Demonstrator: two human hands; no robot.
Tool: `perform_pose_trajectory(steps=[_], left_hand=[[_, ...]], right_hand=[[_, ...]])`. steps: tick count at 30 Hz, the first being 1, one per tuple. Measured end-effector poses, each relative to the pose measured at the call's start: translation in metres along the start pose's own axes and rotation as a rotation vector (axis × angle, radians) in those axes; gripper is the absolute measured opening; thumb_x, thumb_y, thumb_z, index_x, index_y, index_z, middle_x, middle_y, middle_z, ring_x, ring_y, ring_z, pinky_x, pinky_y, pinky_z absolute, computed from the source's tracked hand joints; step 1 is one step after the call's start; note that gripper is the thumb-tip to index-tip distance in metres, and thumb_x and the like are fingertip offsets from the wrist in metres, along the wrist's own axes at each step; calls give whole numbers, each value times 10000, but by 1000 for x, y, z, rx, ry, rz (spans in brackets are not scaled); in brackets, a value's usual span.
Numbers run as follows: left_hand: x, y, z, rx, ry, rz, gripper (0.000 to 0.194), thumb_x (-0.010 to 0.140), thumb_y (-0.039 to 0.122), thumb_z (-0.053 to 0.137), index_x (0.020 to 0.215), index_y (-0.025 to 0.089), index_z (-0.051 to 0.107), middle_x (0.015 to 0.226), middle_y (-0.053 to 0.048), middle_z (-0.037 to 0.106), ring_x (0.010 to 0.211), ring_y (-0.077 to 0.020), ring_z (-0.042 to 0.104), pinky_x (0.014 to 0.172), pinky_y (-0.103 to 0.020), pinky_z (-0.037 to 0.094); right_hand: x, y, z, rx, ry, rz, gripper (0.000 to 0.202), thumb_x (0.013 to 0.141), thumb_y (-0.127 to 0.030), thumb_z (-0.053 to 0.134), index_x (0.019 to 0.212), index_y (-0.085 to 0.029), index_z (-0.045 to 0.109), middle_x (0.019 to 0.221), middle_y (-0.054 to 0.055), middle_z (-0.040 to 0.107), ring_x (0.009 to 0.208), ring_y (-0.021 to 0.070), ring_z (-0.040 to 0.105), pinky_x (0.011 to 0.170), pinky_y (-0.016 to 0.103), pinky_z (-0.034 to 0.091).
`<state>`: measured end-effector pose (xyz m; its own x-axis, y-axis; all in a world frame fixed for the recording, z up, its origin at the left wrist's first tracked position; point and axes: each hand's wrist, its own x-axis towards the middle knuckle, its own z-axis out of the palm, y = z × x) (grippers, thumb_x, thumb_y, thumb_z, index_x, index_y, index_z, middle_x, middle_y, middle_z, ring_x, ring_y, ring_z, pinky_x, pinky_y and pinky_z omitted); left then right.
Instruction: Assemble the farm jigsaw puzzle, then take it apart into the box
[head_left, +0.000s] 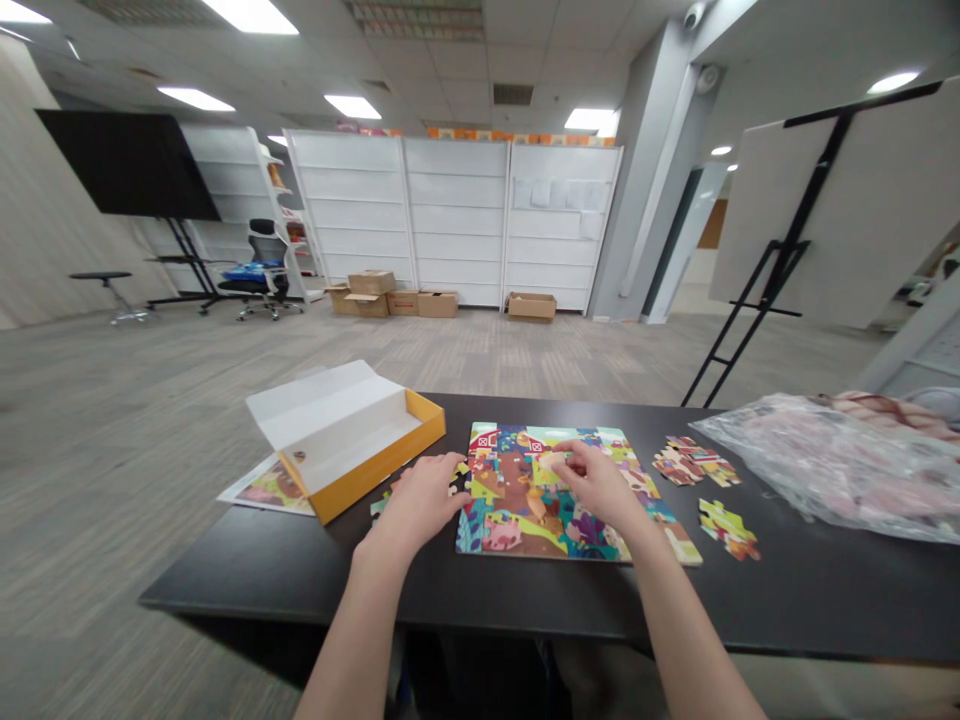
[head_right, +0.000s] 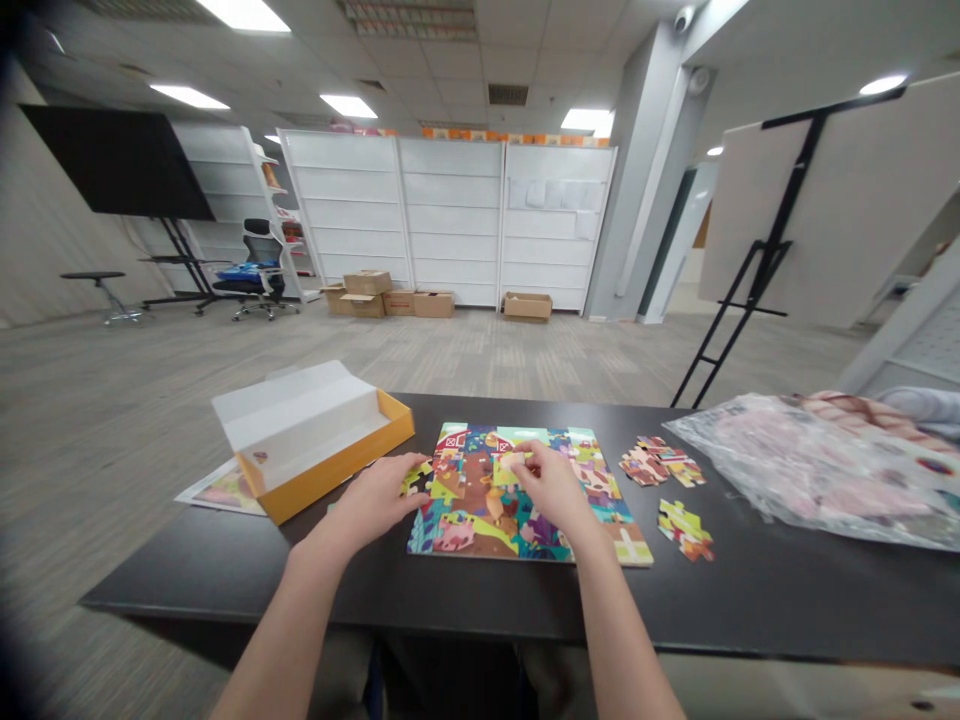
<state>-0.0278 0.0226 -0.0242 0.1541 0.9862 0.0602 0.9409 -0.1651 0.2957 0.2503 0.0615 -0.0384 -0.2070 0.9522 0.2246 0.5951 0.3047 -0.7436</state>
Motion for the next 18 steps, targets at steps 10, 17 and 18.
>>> perform_pose_trajectory(steps=[10, 17, 18], left_hand=[[4, 8, 8, -15, 61, 106, 349, 946, 233, 480, 1258, 217, 634, 1284, -99, 669, 1234, -280, 564, 1025, -407, 449], [4, 3, 9, 129, 26, -16, 352, 951, 180, 428, 1231, 203, 640, 1251, -135, 656, 1182, -333, 584, 965, -501, 469], [3, 3, 7, 148, 31, -38, 348, 951, 183, 426, 1221, 196, 645, 1244, -141, 656, 1166, -344, 590, 950, -516, 473]], right_hand=[[1, 4, 3, 14, -3, -22, 300, 872, -381, 503, 1046, -170, 625, 661, 8, 640, 610, 185, 582, 581, 295, 395], [0, 2, 1, -18, -18, -20, 330, 887, -397, 464, 1065, -171, 624, 609, -13, 593, 570, 182, 549, 563, 295, 365], [0, 2, 1, -12, -23, -16, 333, 889, -399, 461, 1073, -172, 620, 610, -14, 590, 567, 182, 548, 560, 296, 363]])
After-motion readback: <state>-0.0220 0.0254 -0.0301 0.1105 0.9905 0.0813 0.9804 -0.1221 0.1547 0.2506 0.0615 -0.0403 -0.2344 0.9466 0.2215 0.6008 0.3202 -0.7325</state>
